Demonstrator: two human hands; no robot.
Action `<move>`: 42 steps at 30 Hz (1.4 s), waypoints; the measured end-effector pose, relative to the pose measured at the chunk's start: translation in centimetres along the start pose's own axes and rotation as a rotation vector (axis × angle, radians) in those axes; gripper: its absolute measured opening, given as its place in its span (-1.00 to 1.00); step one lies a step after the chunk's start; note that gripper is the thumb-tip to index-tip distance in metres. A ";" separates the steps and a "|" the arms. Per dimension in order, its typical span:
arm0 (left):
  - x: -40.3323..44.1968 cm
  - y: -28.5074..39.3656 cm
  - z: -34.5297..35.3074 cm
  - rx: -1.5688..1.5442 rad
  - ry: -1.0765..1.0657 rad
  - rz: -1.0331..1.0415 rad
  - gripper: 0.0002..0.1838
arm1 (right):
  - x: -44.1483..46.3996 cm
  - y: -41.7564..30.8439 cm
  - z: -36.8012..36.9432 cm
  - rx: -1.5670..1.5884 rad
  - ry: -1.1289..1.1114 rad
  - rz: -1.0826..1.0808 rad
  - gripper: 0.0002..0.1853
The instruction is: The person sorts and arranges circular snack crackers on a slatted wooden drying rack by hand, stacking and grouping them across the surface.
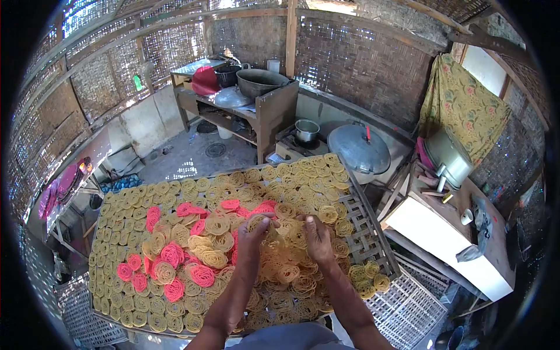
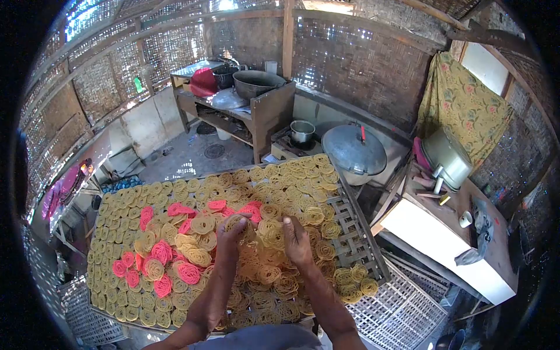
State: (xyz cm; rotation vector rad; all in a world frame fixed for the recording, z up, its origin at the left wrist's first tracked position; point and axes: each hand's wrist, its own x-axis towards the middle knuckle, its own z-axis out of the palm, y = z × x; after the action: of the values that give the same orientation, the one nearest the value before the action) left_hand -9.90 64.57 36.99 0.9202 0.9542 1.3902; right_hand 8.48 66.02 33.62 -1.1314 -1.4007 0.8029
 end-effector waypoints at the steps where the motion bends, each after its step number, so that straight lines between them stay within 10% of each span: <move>1: 0.1 -0.1 -0.2 0.029 -0.009 0.009 -0.70 | 0.0 0.4 0.0 -0.047 -0.012 -0.001 -0.54; 6: -0.2 -0.1 0.1 -0.044 -0.007 -0.048 -0.73 | 0.2 1.3 -0.2 -0.478 -0.001 -0.317 -0.65; 9: -0.2 -0.1 -0.1 -0.089 0.013 -0.036 -0.75 | -0.2 -2.4 -1.3 -0.935 -0.351 -0.128 -0.70; 15: 0.2 -0.6 -0.3 -0.089 0.063 -0.009 -0.75 | -0.7 -3.0 -1.3 -0.696 -0.104 -0.183 -0.63; 18: -0.2 0.0 0.4 -0.088 0.050 -0.027 -0.74 | -0.9 -2.8 -1.0 -0.646 -0.293 -0.543 -0.64; 27: 1.7 -2.0 -1.4 -0.062 0.022 0.045 -0.52 | -1.0 -1.6 -1.4 -0.085 -0.498 0.270 -0.71; 34: 0.5 -1.6 -1.2 0.248 -0.327 -0.149 -0.51 | -0.3 -2.7 -2.7 -0.014 -0.440 0.317 -0.77; 42: 0.9 -2.4 -1.0 0.086 -0.053 -0.098 -0.60 | -2.4 -2.3 -2.7 0.148 -0.301 0.254 -0.79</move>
State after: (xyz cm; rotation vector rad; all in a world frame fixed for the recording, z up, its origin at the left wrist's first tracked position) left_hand -9.99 65.49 34.34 0.9570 1.0116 1.2439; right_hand 10.48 62.68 35.37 -1.1184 -1.4295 1.2808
